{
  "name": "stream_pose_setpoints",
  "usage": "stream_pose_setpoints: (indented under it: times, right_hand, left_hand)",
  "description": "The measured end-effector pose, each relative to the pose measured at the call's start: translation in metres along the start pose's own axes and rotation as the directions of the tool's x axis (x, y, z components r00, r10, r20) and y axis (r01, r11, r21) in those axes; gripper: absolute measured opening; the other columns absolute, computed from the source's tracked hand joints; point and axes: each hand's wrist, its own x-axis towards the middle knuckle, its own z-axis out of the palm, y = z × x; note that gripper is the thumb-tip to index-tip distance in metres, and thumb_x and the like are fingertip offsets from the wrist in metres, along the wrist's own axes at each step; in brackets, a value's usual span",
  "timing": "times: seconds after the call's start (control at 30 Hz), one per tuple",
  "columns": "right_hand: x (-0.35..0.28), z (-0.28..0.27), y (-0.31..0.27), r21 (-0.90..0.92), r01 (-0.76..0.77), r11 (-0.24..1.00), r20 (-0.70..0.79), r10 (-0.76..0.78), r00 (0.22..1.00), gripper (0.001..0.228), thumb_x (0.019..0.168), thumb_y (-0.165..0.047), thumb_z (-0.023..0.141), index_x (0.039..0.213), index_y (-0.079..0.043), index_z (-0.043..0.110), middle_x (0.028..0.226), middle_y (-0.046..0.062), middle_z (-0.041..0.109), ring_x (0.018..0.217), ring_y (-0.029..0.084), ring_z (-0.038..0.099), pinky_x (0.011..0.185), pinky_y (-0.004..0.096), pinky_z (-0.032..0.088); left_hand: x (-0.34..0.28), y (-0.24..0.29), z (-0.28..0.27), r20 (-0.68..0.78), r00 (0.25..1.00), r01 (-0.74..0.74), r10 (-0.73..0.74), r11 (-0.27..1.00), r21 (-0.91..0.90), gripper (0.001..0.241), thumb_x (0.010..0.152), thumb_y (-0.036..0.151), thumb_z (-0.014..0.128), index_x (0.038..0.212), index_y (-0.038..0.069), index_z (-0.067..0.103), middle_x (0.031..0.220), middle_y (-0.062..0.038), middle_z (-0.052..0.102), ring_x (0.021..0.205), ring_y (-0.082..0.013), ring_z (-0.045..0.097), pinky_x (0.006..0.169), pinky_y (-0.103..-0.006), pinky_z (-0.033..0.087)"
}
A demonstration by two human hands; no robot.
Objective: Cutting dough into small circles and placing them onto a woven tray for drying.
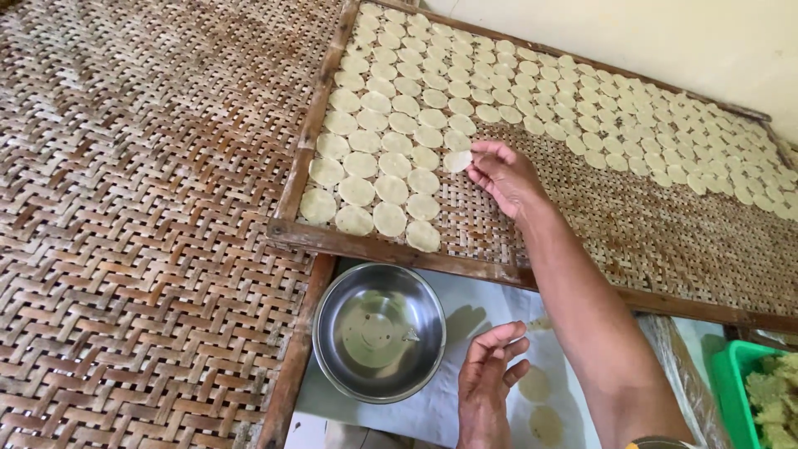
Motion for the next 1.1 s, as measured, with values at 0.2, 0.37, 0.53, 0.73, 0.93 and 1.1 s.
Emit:
stream_pose_setpoints:
  times: [0.2, 0.37, 0.53, 0.73, 0.93, 1.1]
  right_hand:
    - [0.002, 0.011, -0.013, 0.022, 0.021, 1.0, 0.04, -0.022, 0.999, 0.03, 0.095, -0.003, 0.064, 0.125, -0.002, 0.065, 0.117, 0.016, 0.069, 0.096, 0.018, 0.069, 0.084, 0.025, 0.062]
    - [0.001, 0.027, -0.026, 0.098, 0.052, 0.994, 0.065, -0.058, 0.996, 0.032, 0.094, -0.001, 0.066, 0.126, -0.001, 0.063, 0.118, 0.017, 0.068, 0.099, 0.021, 0.069, 0.088, 0.027, 0.062]
    - [0.014, 0.011, 0.005, 0.102, 0.015, 0.995, 0.09, -0.024, 0.996, 0.031, 0.096, -0.002, 0.062, 0.127, -0.003, 0.063, 0.118, 0.014, 0.067, 0.103, 0.02, 0.069, 0.093, 0.03, 0.062]
    - [0.009, 0.004, 0.007, 0.087, 0.006, 0.996, 0.062, -0.012, 0.998, 0.028, 0.097, 0.0, 0.061, 0.125, -0.003, 0.063, 0.117, 0.012, 0.068, 0.107, 0.021, 0.069, 0.097, 0.032, 0.06]
    - [0.012, -0.006, 0.014, 0.069, 0.005, 0.998, 0.074, -0.01, 0.997, 0.03, 0.096, 0.001, 0.061, 0.126, -0.003, 0.063, 0.119, 0.012, 0.068, 0.109, 0.021, 0.068, 0.099, 0.033, 0.06]
    - [0.003, -0.002, 0.005, 0.03, -0.026, 0.999, 0.061, 0.024, 0.998, 0.033, 0.097, 0.0, 0.06, 0.13, -0.002, 0.063, 0.121, 0.014, 0.068, 0.109, 0.021, 0.069, 0.099, 0.032, 0.06]
  left_hand:
    - [0.002, -0.005, -0.003, -0.002, 1.0, -0.007, 0.007, 1.0, -0.005, 0.028, 0.1, 0.023, 0.053, 0.123, 0.012, 0.065, 0.132, -0.004, 0.07, 0.118, -0.0163, 0.064, 0.098, -0.0355, 0.05]
    - [0.003, -0.005, -0.003, -0.007, 1.0, -0.006, 0.006, 1.0, -0.007, 0.028, 0.1, 0.024, 0.054, 0.123, 0.013, 0.065, 0.132, -0.003, 0.07, 0.117, -0.0157, 0.064, 0.098, -0.0352, 0.05]
    - [0.001, -0.003, -0.002, -0.007, 1.0, -0.013, 0.013, 1.0, -0.007, 0.027, 0.1, 0.024, 0.054, 0.122, 0.012, 0.066, 0.132, -0.004, 0.07, 0.117, -0.0158, 0.064, 0.098, -0.0354, 0.05]
    - [0.0, -0.003, -0.001, -0.015, 1.0, 0.004, -0.004, 1.0, 0.001, 0.028, 0.1, 0.022, 0.053, 0.122, 0.012, 0.066, 0.132, -0.003, 0.07, 0.118, -0.0163, 0.064, 0.098, -0.036, 0.051]
    - [-0.001, -0.002, 0.0, -0.012, 1.0, 0.003, -0.003, 1.0, 0.012, 0.028, 0.1, 0.02, 0.051, 0.123, 0.012, 0.066, 0.132, -0.004, 0.07, 0.119, -0.0171, 0.063, 0.098, -0.0365, 0.05]
    - [-0.003, 0.001, 0.002, -0.012, 1.0, 0.006, -0.006, 1.0, 0.024, 0.028, 0.101, 0.021, 0.051, 0.123, 0.012, 0.066, 0.133, -0.004, 0.07, 0.119, -0.0168, 0.063, 0.099, -0.0363, 0.05]
